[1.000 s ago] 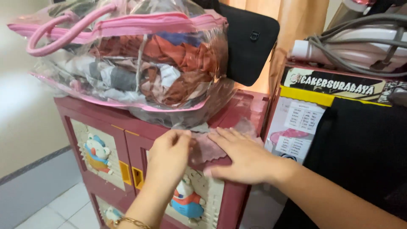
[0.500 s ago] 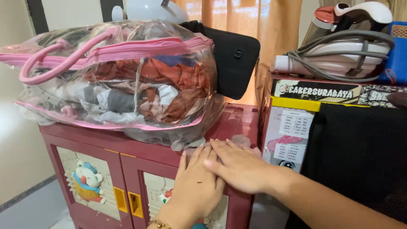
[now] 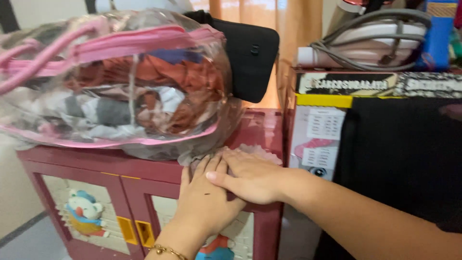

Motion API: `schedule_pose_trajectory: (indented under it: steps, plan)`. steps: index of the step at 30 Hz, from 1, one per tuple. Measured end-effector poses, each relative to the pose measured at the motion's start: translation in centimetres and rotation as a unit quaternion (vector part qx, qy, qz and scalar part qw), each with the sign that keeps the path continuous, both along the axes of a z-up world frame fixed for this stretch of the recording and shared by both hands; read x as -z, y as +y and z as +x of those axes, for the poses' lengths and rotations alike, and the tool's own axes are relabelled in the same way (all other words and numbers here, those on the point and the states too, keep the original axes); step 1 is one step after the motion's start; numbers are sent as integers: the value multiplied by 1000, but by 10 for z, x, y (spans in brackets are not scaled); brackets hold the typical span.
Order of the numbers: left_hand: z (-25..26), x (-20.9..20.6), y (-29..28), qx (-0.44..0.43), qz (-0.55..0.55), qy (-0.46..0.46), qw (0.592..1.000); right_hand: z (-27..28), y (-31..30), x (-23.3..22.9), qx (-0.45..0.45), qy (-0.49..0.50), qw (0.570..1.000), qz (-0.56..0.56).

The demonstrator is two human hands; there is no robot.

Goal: Wiping down various household items and cabinet surfaces using a grey cloth.

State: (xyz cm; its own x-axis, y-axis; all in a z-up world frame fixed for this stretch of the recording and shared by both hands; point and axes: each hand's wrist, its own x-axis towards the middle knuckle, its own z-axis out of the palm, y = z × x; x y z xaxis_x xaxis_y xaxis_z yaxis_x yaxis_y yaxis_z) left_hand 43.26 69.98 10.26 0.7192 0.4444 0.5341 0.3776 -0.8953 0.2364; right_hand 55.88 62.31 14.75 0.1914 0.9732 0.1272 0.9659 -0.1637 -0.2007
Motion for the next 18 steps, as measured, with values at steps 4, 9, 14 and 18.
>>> schedule_pose_trajectory:
  steps: [4, 9, 14, 18]
  plan:
    - [10, -7, -36, 52, 37, -62, 996, 7, -47, -7, 23, -31, 999, 1]
    - [9, -10, -40, 138, -2, -73, 988, 24, -49, -13, 45, 33, 998, -32]
    - [11, -9, -27, 105, -6, -35, 994, 7, -22, -7, 10, 27, 999, 15]
    - [13, -27, -17, 72, 21, 15, 997, 13, -5, -11, -43, 119, 992, 18]
